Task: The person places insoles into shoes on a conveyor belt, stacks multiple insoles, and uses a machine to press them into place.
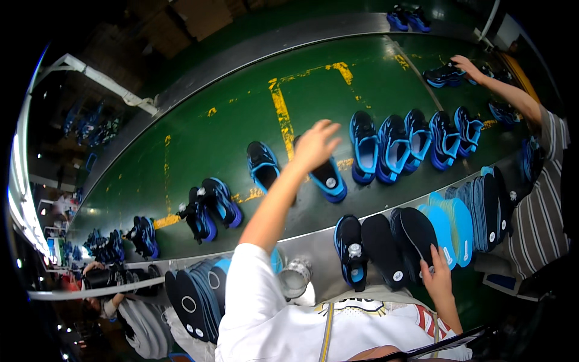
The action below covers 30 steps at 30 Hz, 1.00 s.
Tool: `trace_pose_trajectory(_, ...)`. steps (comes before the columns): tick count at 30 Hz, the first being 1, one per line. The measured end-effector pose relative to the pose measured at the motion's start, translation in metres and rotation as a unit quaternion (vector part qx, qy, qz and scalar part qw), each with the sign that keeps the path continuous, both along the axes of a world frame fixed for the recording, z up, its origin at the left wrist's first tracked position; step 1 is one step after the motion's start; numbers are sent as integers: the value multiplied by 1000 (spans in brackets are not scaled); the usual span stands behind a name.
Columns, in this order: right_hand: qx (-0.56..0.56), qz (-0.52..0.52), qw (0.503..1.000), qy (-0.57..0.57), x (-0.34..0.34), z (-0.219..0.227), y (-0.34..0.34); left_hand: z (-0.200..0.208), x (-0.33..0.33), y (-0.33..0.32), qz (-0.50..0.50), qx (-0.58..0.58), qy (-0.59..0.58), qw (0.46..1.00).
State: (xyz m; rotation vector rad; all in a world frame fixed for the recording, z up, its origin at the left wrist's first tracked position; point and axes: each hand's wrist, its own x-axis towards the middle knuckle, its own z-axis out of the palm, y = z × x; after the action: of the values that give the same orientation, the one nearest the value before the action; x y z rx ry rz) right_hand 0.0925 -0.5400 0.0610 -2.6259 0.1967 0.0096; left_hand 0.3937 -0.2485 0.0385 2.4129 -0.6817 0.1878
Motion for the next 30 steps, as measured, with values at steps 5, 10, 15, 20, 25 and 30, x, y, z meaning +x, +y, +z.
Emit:
trace_pose_trajectory(5, 68, 45, 992, -98, 83, 26, -4, -67, 29, -62, -32, 21, 43, 998)
trace_pose_trajectory(10, 286, 86, 947, 122, 192, 49, 25, -69, 31, -78, 2, 8, 80, 997)
trace_pose_trajectory(15, 298, 68, 900, 310, 256, 11, 43, -49, 24, -66, 20, 64, 169, 983)
trace_pose_trajectory(20, -21, 234, 952, 197, 269, -45, 82, -53, 24, -55, -7, 35, 191, 981)
trace_pose_trajectory(25, -69, 175, 972, 144, 264, -69, 108, -59, 24, -46, -5, 14, 213, 977)
trace_pose_trajectory(30, -174, 229, 958, -4, 252, -94, 106, -61, 21, -51, 14, -38, 224, 974)
